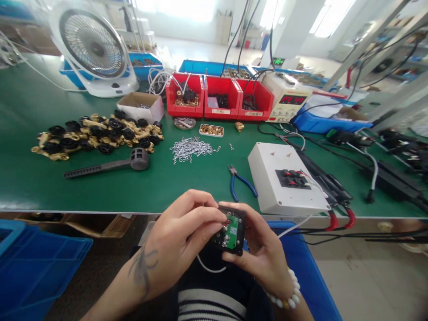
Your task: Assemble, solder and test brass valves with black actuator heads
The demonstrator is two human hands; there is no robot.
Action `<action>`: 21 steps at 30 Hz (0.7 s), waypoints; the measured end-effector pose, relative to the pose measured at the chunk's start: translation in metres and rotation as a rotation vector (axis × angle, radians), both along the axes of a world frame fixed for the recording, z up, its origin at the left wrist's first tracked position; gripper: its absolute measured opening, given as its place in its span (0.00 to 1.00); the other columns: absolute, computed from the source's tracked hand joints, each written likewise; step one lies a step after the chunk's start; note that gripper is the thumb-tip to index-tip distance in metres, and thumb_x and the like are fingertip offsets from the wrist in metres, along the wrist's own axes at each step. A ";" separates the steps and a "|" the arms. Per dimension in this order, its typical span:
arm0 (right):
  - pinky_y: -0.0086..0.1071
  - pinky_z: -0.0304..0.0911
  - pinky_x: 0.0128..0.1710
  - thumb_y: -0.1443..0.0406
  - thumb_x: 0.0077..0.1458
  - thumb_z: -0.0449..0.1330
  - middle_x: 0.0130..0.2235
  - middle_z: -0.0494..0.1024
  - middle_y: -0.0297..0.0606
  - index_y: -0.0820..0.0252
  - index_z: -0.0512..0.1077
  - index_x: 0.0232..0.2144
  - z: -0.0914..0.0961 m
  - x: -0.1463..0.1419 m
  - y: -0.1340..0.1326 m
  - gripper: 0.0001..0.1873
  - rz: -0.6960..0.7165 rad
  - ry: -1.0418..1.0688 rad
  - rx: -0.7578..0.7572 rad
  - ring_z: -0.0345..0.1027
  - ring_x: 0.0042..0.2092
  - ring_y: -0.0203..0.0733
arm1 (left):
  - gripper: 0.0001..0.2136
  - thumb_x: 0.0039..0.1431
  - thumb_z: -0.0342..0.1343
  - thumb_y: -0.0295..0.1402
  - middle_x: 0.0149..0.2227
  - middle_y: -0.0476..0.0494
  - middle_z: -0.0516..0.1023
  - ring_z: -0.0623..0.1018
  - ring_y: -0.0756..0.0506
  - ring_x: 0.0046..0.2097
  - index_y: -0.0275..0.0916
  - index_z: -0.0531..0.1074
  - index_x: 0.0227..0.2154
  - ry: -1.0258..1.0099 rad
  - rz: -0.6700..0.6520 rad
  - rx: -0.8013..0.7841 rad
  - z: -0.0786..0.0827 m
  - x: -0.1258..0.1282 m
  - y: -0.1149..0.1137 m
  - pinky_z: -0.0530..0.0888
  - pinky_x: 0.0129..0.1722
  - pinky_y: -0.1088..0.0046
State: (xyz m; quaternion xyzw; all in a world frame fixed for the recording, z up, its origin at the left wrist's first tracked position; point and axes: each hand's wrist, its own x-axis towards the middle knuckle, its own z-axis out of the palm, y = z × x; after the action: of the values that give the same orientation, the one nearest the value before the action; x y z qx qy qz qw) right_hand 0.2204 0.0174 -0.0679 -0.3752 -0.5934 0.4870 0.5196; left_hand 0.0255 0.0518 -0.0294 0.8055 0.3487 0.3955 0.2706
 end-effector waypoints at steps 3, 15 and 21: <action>0.29 0.65 0.58 0.67 0.48 0.72 0.55 0.76 0.32 0.44 0.69 0.55 -0.008 -0.008 0.012 0.33 0.000 -0.019 -0.024 0.71 0.56 0.39 | 0.04 0.66 0.54 0.28 0.39 0.50 0.71 0.74 0.53 0.42 0.42 0.72 0.35 0.002 0.042 -0.098 -0.005 -0.002 0.010 0.72 0.43 0.81; 0.58 0.63 0.58 0.59 0.55 0.63 0.59 0.70 0.54 0.62 0.64 0.60 -0.026 -0.036 0.061 0.32 -0.361 -0.450 -0.124 0.69 0.56 0.56 | 0.15 0.64 0.50 0.35 0.47 0.31 0.73 0.73 0.35 0.51 0.32 0.74 0.46 0.330 0.821 0.080 -0.035 -0.064 0.127 0.70 0.54 0.56; 0.43 0.71 0.51 0.57 0.58 0.64 0.45 0.79 0.37 0.45 0.74 0.46 0.020 -0.010 0.009 0.13 -0.099 -0.025 0.121 0.73 0.51 0.49 | 0.19 0.60 0.52 0.34 0.51 0.20 0.69 0.72 0.24 0.51 0.30 0.72 0.51 0.565 0.889 -0.057 -0.050 -0.077 0.172 0.71 0.48 0.46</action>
State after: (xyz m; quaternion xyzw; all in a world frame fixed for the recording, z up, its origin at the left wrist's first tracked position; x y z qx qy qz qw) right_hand 0.2105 0.0265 -0.0478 -0.3781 -0.6087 0.4193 0.5574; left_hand -0.0513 0.2242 -0.0792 0.6472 0.7267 0.2301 -0.0059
